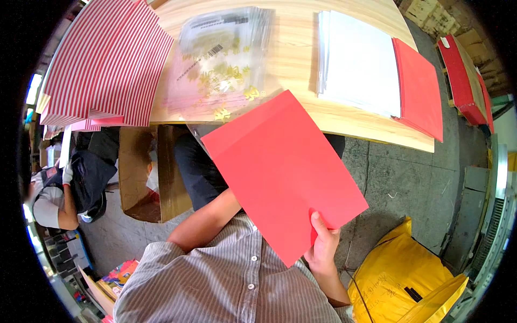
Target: The person sits at a table and repeatedly inserts red and white sheets of paper into clear plastic sleeves. They seal the sleeves and place the finished units into a growing stack on the table. The process is repetitive, alternating between red and white paper types.
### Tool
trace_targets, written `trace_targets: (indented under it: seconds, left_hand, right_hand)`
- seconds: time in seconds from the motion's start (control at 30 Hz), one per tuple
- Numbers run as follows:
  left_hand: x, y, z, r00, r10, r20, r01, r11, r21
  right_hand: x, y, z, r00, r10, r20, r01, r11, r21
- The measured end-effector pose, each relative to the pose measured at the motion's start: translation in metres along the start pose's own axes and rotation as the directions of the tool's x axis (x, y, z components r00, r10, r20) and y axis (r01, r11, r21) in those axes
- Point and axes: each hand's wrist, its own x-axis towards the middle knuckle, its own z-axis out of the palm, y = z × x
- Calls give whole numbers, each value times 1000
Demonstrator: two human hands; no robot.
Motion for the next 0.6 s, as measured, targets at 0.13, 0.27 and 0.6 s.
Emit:
trace_targets:
  seconds: [0.13, 0.27, 0.6]
  left_hand:
    - [1, 1, 0, 1000, 0, 6, 0, 1000, 9]
    - [2, -2, 3, 1000, -5, 10, 5, 1000, 26]
    - [0, -34, 21, 1000, -1, 25, -1, 994, 105]
  right_hand:
    - [-1, 1, 0, 1000, 9, 13, -9, 1000, 13]
    - [-1, -2, -2, 1000, 2, -7, -2, 1000, -1]
    - [5, -1, 2, 999, -32, -29, 32, 999, 5]
